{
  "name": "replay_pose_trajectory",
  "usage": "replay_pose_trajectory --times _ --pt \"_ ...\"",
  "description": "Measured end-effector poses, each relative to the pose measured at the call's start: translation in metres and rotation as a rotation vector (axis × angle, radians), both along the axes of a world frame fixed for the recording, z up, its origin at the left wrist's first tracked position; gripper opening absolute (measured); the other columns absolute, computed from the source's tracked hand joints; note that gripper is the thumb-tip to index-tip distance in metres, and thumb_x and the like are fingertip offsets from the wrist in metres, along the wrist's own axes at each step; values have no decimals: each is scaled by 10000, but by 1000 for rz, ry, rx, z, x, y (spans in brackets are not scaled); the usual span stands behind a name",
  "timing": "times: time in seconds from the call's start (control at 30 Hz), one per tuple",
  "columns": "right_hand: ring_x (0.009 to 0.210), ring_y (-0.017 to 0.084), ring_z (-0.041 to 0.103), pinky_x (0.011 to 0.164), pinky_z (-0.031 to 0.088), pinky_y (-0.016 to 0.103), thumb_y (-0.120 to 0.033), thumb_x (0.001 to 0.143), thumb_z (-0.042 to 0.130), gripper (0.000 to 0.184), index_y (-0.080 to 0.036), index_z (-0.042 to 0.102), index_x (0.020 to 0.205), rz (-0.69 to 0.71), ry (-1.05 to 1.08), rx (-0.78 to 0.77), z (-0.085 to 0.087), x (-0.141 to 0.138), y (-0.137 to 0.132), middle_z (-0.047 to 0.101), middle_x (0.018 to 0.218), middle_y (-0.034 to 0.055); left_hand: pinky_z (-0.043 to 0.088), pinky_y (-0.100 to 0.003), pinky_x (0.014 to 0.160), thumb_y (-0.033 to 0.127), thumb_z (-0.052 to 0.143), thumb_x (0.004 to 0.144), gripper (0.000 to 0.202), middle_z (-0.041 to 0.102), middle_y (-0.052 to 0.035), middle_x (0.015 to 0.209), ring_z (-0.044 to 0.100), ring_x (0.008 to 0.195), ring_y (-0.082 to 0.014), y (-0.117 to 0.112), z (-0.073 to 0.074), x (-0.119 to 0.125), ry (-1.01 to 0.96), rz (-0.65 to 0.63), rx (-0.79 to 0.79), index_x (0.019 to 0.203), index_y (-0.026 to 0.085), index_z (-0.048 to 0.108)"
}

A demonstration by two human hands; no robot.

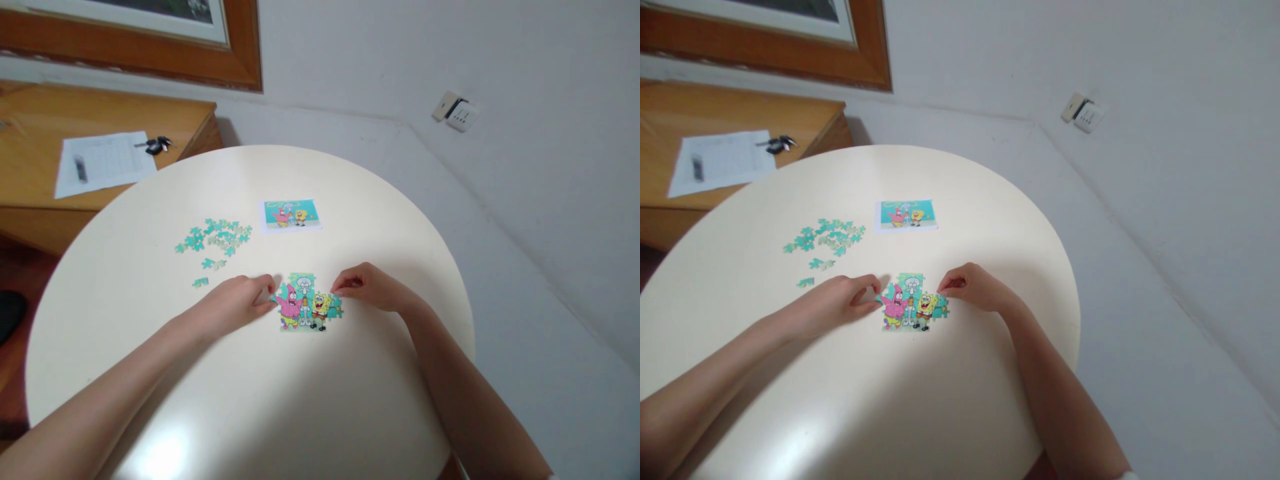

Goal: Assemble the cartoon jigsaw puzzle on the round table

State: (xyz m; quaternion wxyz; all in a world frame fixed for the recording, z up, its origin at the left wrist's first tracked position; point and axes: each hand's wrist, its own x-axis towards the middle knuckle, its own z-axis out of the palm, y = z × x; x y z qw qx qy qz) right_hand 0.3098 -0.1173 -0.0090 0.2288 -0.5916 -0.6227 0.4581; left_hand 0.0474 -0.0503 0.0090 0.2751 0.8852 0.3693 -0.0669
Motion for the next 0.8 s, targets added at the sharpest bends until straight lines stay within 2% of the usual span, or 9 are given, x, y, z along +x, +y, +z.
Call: replay_pose_trajectory --times 0.47,0.8 --pt "517 99 462 511 326 240 -326 700 646 179 -164 721 695 11 -36 11 0 -1 0 585 526 -18 284 -243 497 329 461 848 215 481 36 515 438 467 -116 1 -3 -1 -10 -22 21 962 190 579" --pt "533 102 453 528 333 243 -262 691 641 128 -164 723 696 -6 -93 34 1 -4 -1 555 531 -21 308 -260 524 337 464 853 236 538 13 564 486 508 -146 0 0 1 32 -1 2 990 187 582"
